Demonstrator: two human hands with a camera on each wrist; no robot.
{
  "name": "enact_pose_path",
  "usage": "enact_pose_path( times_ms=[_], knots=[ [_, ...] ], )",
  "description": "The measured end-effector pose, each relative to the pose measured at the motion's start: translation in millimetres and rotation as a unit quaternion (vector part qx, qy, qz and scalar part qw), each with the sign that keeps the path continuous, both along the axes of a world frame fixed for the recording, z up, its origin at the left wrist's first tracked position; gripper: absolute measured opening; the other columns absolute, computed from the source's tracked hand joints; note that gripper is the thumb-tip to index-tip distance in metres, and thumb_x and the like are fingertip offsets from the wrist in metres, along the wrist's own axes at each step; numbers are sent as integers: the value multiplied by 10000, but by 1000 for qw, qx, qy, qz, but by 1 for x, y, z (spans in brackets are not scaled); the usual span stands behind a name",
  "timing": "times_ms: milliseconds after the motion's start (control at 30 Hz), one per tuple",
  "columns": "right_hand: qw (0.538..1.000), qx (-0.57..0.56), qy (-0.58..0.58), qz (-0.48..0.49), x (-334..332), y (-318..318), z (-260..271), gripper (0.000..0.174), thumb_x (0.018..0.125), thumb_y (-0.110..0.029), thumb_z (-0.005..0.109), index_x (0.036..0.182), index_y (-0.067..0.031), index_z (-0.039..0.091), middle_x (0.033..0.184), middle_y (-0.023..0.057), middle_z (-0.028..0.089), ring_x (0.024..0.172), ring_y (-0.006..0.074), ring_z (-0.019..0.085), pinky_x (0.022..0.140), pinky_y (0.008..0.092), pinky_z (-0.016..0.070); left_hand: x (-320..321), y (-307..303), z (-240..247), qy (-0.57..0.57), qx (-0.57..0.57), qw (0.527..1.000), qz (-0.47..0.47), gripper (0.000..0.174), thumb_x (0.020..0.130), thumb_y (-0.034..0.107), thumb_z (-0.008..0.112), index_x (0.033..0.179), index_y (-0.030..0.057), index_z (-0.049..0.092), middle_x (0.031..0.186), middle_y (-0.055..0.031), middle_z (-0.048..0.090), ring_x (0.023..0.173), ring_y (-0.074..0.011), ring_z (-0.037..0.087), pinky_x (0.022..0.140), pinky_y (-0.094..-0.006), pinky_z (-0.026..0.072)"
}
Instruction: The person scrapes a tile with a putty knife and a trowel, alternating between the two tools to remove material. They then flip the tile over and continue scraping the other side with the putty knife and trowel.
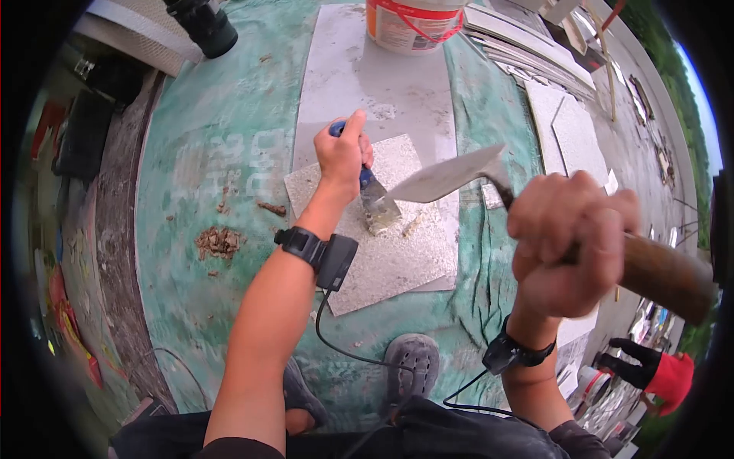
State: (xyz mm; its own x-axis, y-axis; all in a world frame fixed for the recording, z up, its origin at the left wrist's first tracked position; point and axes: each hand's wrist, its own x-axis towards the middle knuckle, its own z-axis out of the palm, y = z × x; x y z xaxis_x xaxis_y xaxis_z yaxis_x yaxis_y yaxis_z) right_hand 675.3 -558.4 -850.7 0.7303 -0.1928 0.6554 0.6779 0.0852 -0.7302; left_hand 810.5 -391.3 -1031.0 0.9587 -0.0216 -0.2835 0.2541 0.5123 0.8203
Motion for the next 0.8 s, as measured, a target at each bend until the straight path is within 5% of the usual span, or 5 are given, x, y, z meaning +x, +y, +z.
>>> enact_pose_path(
  times_ms=[100, 200, 467, 567, 800],
  knots=[
    [999, 6, -32, 38, 2, 14, 8, 234, 1074, -196, 364, 854, -128, 405, 626, 1, 427, 474, 113, 361, 458, 319, 396, 2, -4, -2, -6, -8, 1000, -17, 335, 988, 226, 699, 769, 112, 473, 613, -9, 466, 478, -130, 444, 457, -320, 378],
    [994, -42, 49, -91, 14, 29, -71, 203, 1043, -134, 455, 847, -109, 408, 587, 11, 394, 457, 114, 339, 418, 327, 370, 3, -9, -10, -11, 21, 1000, -3, 325, 983, 213, 683, 758, 109, 472, 606, -10, 458, 478, -130, 441, 450, -322, 372],
    [997, 83, -4, -1, 11, 22, -21, 174, 990, -23, 553, 885, -79, 426, 607, 24, 478, 475, 106, 408, 475, 294, 400, -1, -8, -6, -23, -18, 1000, -10, 327, 984, 174, 647, 725, 91, 465, 588, -17, 453, 456, -126, 427, 433, -320, 361],
    [978, -132, 87, -138, 13, 27, -56, 198, 985, 2, 538, 865, -87, 408, 617, 13, 404, 458, 122, 393, 444, 299, 376, -5, -13, 3, -49, -4, 999, -23, 340, 982, 170, 655, 715, 87, 463, 583, -20, 460, 449, -122, 422, 433, -311, 364],
    [999, 40, 18, 15, -10, 11, -30, 106, 973, -111, 532, 960, -75, 434, 638, 8, 462, 510, 136, 449, 503, 301, 417, -10, -17, 12, -73, 17, 997, -35, 347, 978, 169, 667, 713, 91, 458, 576, -14, 454, 448, -122, 429, 428, -306, 370]
  ],
)
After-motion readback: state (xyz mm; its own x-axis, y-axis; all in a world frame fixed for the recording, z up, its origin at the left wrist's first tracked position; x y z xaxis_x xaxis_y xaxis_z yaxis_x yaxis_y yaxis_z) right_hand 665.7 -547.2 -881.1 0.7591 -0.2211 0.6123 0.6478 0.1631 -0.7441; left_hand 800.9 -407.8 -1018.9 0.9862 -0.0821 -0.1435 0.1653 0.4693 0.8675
